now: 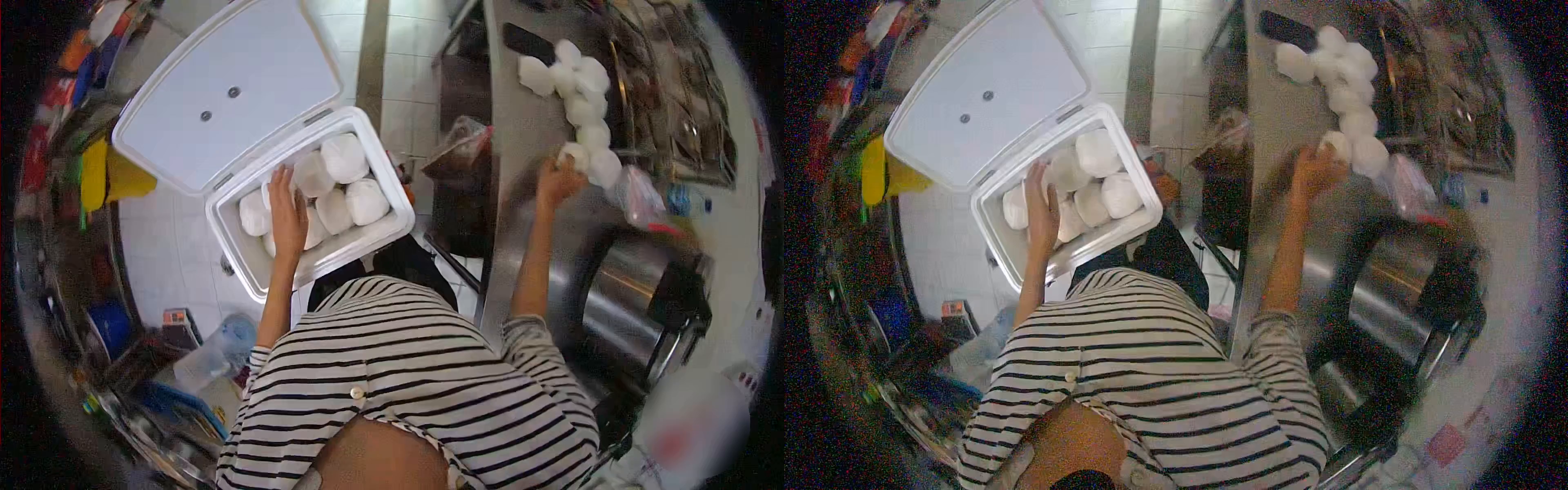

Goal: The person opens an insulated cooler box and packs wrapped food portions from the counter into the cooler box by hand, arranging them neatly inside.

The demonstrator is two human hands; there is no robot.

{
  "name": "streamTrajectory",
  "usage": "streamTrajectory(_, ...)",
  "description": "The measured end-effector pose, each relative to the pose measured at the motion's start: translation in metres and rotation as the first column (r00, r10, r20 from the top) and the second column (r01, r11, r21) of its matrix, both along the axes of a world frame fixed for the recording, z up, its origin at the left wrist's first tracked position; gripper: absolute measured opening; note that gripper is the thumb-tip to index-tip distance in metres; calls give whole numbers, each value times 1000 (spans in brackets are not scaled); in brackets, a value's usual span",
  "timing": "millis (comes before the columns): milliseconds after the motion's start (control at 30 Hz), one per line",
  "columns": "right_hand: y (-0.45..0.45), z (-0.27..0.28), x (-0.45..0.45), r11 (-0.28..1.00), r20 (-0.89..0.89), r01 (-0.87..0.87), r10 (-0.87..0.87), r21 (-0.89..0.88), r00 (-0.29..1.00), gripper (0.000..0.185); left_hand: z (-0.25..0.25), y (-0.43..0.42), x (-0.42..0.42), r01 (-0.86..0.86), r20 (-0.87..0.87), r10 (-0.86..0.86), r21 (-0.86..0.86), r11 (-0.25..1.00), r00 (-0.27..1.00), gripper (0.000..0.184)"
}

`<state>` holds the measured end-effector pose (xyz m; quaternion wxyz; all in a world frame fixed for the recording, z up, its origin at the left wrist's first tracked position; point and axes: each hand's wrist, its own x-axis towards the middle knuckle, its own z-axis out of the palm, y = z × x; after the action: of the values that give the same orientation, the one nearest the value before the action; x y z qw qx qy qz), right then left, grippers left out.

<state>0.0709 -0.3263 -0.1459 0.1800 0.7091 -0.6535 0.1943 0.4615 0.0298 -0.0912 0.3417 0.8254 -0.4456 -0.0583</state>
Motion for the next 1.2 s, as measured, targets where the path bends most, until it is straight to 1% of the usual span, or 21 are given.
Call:
streamTrajectory(67, -1, 14, 2, 995, 270, 64, -83, 81, 959, 70, 7, 24, 2, -175, 28, 176, -13, 984, 984, 38)
streamTrajectory(167, -12, 16, 13, 970, 189, 182, -211, 159, 959, 65, 29, 45, 14, -380, 16, 382, -85, 921, 924, 34)
streamTrajectory(200, -19, 17, 16, 959, 161, 223, -251, 177, 954, 63, 30, 54, 19, -414, 103, 422, -87, 906, 901, 34)
streamTrajectory(267, -31, 17, 14, 927, 96, 312, -336, 207, 937, 60, 22, 73, 32, -415, 77, 436, -197, 888, 897, 36)
streamTrajectory(333, -37, -2, -42, 938, 193, -198, 146, 285, 970, 67, 20, 91, 42, -465, 97, 485, -174, 868, 869, 36)
streamTrajectory(400, -23, 10, -49, 846, 339, -384, 262, 370, 903, 62, 19, 107, 48, -530, 62, 547, -179, 829, 835, 37)
streamTrajectory(467, -4, 16, -29, 884, 311, -161, 20, 438, 950, 65, 17, 119, 52, -594, -22, 602, -200, 780, 798, 37)
streamTrajectory(533, -3, 15, -25, 863, 300, -27, -146, 505, 943, 65, 15, 130, 58, -616, -36, 617, -117, 779, 786, 40)
streamTrajectory(600, 0, 21, -18, 824, 418, -151, -112, 546, 901, 64, -5, 139, 64, -618, -84, 612, -96, 780, 786, 42)
streamTrajectory(633, 12, 36, -8, 771, 551, -283, -104, 570, 828, 64, -10, 142, 65, -650, -260, 619, -47, 759, 741, 47)
streamTrajectory(733, 94, 110, 87, 508, 823, -672, -149, 539, 547, 62, -14, 140, 60, -636, -451, 555, -37, 771, 699, 49)
streamTrajectory(800, 151, 142, 167, 208, 856, -832, -58, 514, 514, 62, -25, 145, 59, -492, -304, 457, -48, 869, 836, 47)
streamTrajectory(867, 206, 146, 240, -174, 857, -840, 85, 515, 508, 61, -24, 144, 57, -407, -237, 389, -29, 913, 890, 44)
streamTrajectory(900, 238, 121, 262, -306, 842, -840, -174, 448, 511, 60, -12, 142, 56, -404, -242, 391, -5, 915, 888, 43)
streamTrajectory(933, 267, 111, 290, -405, 818, -789, -148, 462, 555, 62, -6, 142, 57, -401, -245, 393, 17, 916, 886, 42)
streamTrajectory(967, 289, 98, 314, -455, 777, -697, -17, 555, 629, 78, -10, 143, 57, -468, -449, 403, -40, 883, 798, 35)
streamTrajectory(1000, 315, 61, 333, -396, 732, -650, 93, 649, 675, 87, -3, 142, 56, -475, -394, 425, -35, 879, 815, 34)
streamTrajectory(1067, 375, 9, 353, 18, 674, -754, 435, 657, 597, 87, 19, 144, 48, -484, -279, 461, -18, 875, 843, 31)
streamTrajectory(1100, 385, 3, 353, -18, 692, -771, 454, 637, 561, 84, 18, 148, 45, -406, -97, 400, -50, 913, 912, 29)
streamTrajectory(1167, 401, -8, 346, -94, 728, -799, 486, 594, 484, 80, 18, 158, 36, -176, -244, 212, 160, 971, 946, 33)
streamTrajectory(1200, 402, -18, 341, -6, 741, -848, 490, 530, 460, 72, 17, 161, 33, -46, -330, 129, 246, 968, 935, 35)
